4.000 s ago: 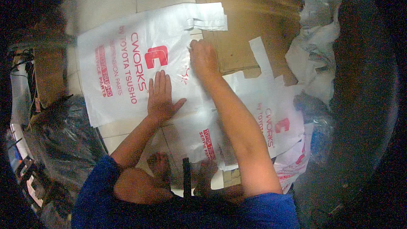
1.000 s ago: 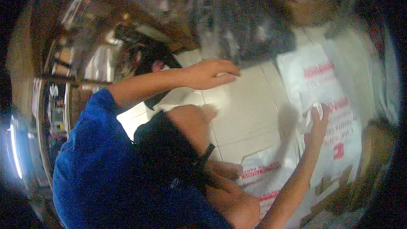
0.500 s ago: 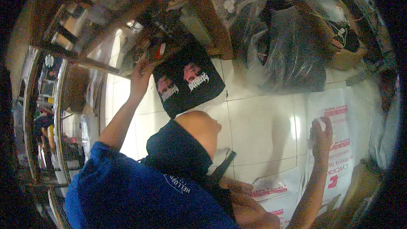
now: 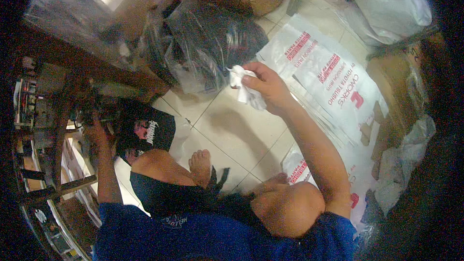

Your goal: The person sits on the floor and cleans white plastic bags with red logos using a white cloth. They wipe the surface of the bags, occasionally applying liquid from a bottle to the cloth, and then stack the cleaned bags on a wooden surface.

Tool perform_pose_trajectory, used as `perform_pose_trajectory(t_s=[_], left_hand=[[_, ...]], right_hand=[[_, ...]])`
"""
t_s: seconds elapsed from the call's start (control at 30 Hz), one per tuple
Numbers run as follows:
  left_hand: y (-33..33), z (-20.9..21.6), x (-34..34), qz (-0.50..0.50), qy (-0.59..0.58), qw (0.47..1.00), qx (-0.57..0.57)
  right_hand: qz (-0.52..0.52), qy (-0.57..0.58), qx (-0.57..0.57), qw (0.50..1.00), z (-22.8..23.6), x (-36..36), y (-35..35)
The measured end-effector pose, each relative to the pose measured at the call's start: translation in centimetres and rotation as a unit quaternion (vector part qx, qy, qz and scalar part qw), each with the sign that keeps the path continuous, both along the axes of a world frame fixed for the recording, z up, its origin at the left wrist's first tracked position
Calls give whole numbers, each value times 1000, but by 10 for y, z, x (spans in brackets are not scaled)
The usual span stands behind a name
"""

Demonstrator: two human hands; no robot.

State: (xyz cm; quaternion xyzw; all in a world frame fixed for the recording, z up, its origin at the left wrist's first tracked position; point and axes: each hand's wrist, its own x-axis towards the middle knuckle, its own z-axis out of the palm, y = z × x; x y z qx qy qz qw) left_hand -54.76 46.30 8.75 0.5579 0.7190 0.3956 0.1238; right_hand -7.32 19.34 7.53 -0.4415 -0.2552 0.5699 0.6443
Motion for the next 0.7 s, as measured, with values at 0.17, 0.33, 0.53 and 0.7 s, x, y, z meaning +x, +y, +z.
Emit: perform_pose_trajectory(t_s=[0.17, 0.33, 0.53, 0.7], left_hand=[[-49, 12, -27, -125, 2, 991, 37], [-86, 46, 21, -278, 80, 955, 61], [-112, 95, 134, -552, 185, 810, 68], [-111, 91, 212, -635, 200, 745, 32]], right_hand=[[-3, 73, 14, 997, -3, -14, 8], [-1, 17, -11, 1000, -2, -16, 13], [-30, -105, 79, 991, 35, -26, 24], [-143, -177, 150, 962, 67, -37, 28]])
